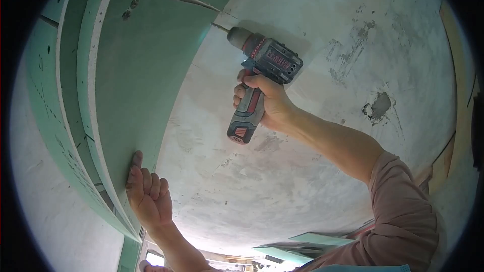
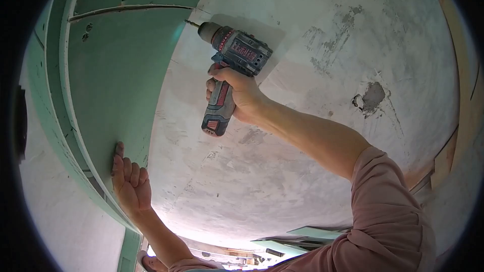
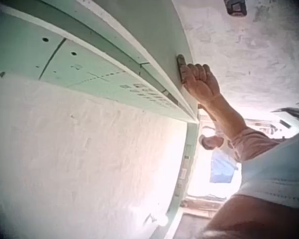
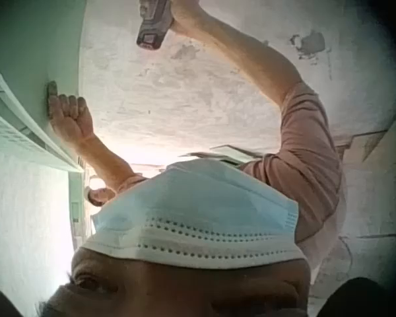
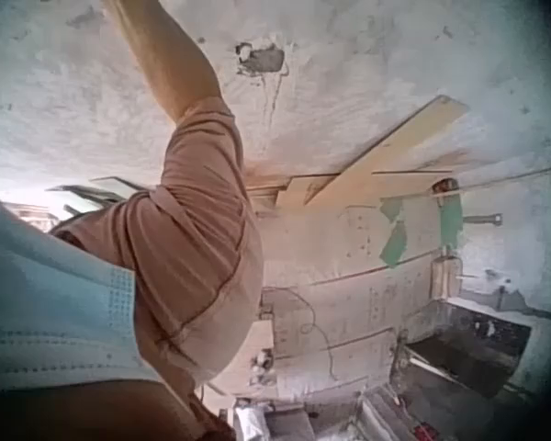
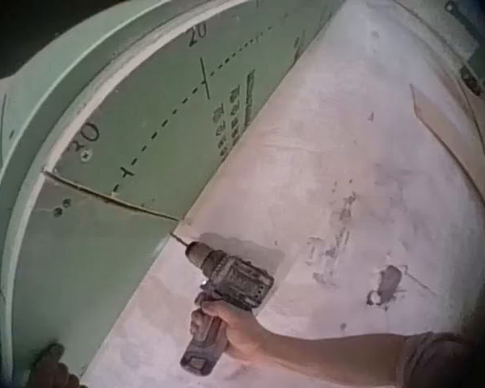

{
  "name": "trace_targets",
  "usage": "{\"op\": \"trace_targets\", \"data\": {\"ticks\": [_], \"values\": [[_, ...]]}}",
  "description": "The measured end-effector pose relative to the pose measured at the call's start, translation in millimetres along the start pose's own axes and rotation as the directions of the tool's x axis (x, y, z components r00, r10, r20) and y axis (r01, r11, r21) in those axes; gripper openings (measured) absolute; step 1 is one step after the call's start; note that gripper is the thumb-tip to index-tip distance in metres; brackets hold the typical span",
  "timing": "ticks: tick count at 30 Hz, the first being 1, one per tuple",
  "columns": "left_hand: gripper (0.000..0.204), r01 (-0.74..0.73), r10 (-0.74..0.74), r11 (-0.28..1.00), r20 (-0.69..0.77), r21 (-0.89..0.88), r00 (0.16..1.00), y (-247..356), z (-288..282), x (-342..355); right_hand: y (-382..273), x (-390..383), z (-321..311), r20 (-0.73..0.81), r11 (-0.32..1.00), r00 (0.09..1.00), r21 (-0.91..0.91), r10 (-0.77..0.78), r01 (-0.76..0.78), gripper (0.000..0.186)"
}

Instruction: Installing green drywall panels onto a ceiling structure using a cordless drill and screws.

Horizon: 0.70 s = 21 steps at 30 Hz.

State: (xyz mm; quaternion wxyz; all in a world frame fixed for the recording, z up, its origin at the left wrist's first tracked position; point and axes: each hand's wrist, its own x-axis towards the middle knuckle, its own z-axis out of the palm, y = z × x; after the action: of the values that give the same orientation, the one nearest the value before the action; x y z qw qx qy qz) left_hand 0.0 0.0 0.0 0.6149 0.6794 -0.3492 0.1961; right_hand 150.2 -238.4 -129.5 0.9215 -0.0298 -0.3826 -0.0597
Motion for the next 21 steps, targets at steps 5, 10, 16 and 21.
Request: {"op": "trace_targets", "data": {"ticks": [5,10,16,21], "values": [[0.041,-0.031,0.028,0.999,-0.069,-0.044,0.997,-4.7,3.9,-4.3,1.9,-0.6,-5.7,0.004,0.997,0.999,-0.058,-0.042,0.042,0.021],[0.042,-0.033,0.031,0.998,-0.03,-0.049,0.999,-2.4,-1.4,-3.8,-0.8,-0.7,1.5,0.004,0.997,0.999,-0.071,-0.038,0.038,0.02],[0.04,-0.019,0.019,0.999,0.01,-0.03,1.0,-6.8,-6.0,-10.8,-0.3,1.2,-2.8,0.02,0.992,0.998,-0.114,-0.052,0.054,0.022],[0.036,0.283,-0.304,0.932,-0.059,-0.227,0.951,-81.1,-24.3,-71.8,0.1,1.3,-8.9,0.03,0.961,0.99,-0.239,-0.137,0.14,0.033]]}}
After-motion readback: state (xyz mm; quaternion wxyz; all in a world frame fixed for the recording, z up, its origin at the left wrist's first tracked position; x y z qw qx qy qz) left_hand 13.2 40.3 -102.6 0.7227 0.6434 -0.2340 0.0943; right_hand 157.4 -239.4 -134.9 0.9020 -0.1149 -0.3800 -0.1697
